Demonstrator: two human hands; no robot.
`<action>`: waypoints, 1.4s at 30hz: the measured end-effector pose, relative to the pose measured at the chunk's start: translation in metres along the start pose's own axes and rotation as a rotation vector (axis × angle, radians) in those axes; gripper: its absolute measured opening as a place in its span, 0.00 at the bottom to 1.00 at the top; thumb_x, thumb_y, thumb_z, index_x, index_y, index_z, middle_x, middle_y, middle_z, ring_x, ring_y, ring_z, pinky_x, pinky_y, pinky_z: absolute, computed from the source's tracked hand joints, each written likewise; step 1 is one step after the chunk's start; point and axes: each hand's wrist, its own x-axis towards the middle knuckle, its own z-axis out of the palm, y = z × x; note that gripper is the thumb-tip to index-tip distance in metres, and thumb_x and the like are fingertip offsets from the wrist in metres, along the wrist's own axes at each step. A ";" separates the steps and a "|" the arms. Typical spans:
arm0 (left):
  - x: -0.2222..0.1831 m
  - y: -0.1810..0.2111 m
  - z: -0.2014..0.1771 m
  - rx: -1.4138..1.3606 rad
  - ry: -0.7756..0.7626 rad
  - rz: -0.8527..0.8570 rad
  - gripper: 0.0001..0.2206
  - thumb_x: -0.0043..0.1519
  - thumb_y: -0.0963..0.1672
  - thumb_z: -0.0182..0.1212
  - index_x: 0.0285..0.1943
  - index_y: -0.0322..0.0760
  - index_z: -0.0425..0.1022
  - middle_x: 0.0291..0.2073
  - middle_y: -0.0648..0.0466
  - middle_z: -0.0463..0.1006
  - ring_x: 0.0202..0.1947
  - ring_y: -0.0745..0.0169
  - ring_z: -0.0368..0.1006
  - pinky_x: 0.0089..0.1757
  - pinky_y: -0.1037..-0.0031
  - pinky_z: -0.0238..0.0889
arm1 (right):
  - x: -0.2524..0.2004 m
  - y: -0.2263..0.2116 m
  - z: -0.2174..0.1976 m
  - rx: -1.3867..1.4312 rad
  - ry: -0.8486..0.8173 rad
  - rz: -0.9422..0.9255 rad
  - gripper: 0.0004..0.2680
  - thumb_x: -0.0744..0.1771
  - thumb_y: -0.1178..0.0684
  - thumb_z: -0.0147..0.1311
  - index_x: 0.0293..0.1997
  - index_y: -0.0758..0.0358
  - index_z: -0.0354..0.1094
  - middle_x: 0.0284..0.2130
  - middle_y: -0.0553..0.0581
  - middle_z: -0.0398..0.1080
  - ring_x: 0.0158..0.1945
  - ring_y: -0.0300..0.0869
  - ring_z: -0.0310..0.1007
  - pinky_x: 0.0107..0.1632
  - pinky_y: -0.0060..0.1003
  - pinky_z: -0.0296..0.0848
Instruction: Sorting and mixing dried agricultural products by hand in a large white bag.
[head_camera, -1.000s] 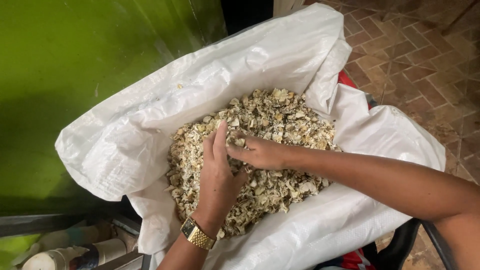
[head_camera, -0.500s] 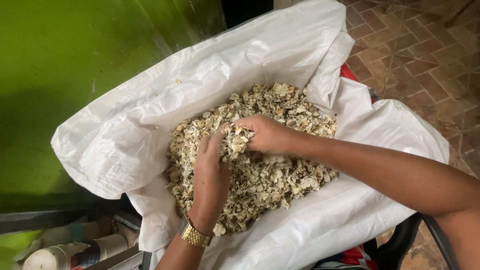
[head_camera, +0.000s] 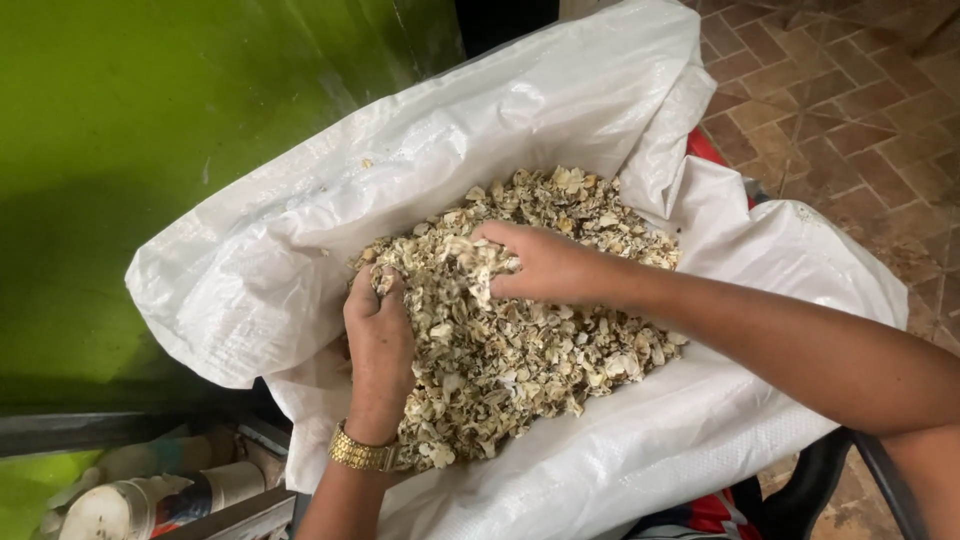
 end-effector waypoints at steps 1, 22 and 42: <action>-0.001 -0.001 -0.002 0.001 0.001 0.000 0.19 0.74 0.43 0.40 0.73 0.29 0.53 0.66 0.30 0.63 0.43 0.55 0.65 0.40 0.56 0.62 | -0.007 -0.012 -0.005 0.001 -0.001 -0.001 0.19 0.66 0.65 0.47 0.67 0.64 0.56 0.49 0.71 0.70 0.25 0.39 0.69 0.25 0.25 0.67; -0.015 0.019 -0.005 -0.034 0.174 0.384 0.15 0.64 0.31 0.52 0.45 0.41 0.78 0.41 0.54 0.69 0.47 0.62 0.65 0.51 0.61 0.66 | 0.004 0.001 -0.012 -0.175 0.088 -0.215 0.10 0.70 0.62 0.39 0.57 0.66 0.63 0.31 0.65 0.70 0.22 0.38 0.67 0.25 0.28 0.69; -0.013 -0.001 -0.001 0.059 0.103 0.369 0.27 0.74 0.49 0.52 0.14 0.45 0.62 0.09 0.60 0.56 0.13 0.66 0.53 0.61 0.58 0.53 | 0.008 0.023 -0.007 -0.736 0.059 -0.410 0.09 0.67 0.52 0.54 0.52 0.55 0.70 0.39 0.55 0.73 0.45 0.43 0.73 0.44 0.37 0.72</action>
